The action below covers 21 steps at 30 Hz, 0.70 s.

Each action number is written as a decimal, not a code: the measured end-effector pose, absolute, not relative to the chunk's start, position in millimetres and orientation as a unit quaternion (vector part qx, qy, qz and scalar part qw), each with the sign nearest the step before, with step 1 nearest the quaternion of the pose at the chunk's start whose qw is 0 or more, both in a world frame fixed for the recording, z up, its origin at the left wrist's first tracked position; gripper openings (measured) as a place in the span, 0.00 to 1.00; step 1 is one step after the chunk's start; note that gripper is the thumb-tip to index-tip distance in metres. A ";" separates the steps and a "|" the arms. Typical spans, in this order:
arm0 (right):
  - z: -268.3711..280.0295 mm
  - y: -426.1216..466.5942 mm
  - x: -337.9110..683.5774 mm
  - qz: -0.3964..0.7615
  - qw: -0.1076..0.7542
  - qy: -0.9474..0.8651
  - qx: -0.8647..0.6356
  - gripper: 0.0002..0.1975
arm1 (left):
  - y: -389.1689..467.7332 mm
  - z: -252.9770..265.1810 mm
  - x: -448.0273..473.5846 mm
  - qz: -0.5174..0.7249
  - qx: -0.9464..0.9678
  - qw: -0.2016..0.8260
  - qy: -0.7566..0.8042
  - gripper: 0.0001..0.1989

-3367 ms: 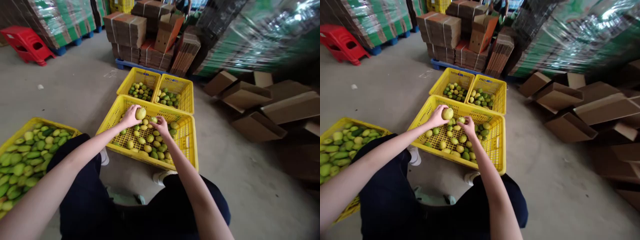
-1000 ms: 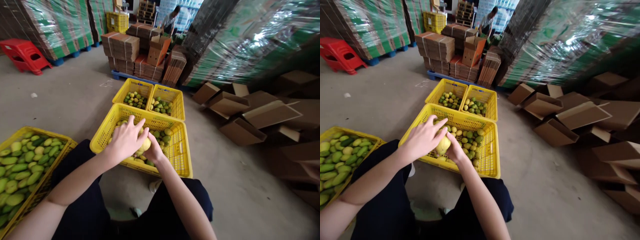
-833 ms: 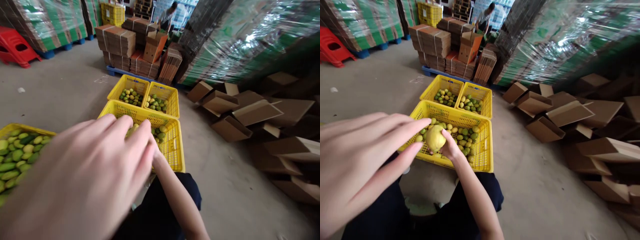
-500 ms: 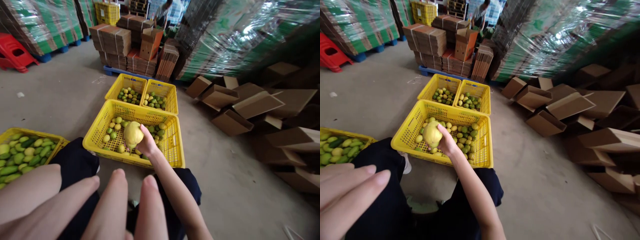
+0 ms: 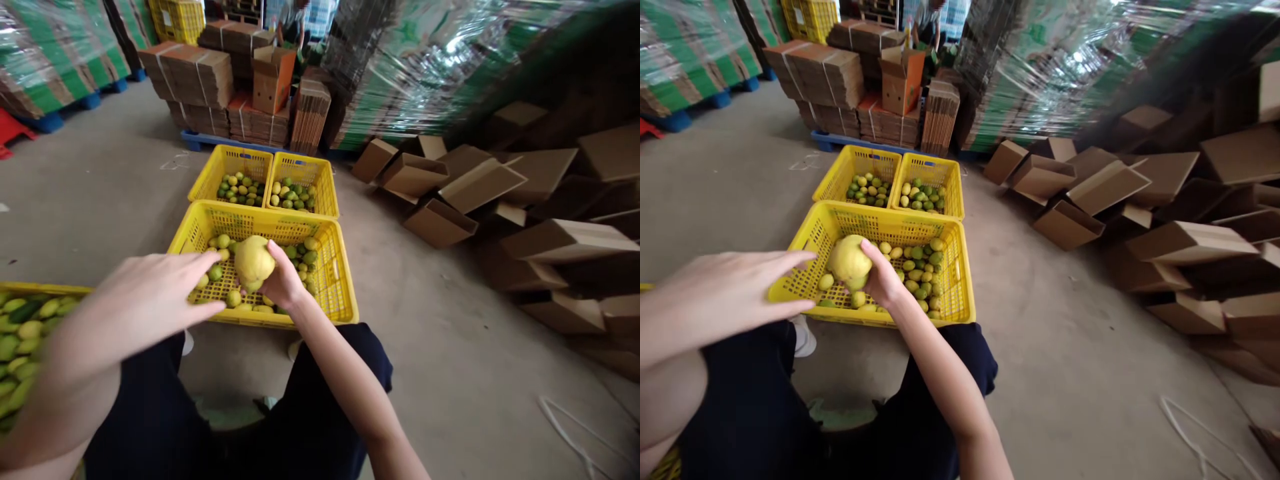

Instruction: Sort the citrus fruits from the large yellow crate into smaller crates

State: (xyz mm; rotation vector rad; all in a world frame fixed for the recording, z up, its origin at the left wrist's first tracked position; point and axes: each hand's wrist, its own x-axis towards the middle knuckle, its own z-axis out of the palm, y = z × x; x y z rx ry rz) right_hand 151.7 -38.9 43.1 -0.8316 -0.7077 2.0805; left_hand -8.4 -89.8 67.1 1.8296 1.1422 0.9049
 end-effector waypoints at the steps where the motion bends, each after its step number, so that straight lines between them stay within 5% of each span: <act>1: 42.2 -36.8 153.4 0.818 0.389 -0.273 -0.325 0.22 | -78.6 62.2 -2.3 0.360 0.714 0.399 0.448 0.23; 12: 28.2 -14.5 166.0 0.727 0.490 -0.239 -0.417 0.25 | 5.0 -9.1 14.4 0.367 0.586 0.586 0.424 0.29; 17: 28.2 -10.4 180.3 0.525 0.596 -0.320 -0.516 0.24 | 12.8 7.9 3.6 0.466 0.561 0.508 0.458 0.29; 21: 39.2 -12.8 195.8 0.333 0.571 -0.501 -0.559 0.23 | 11.6 25.3 -4.2 0.531 0.566 0.469 0.421 0.26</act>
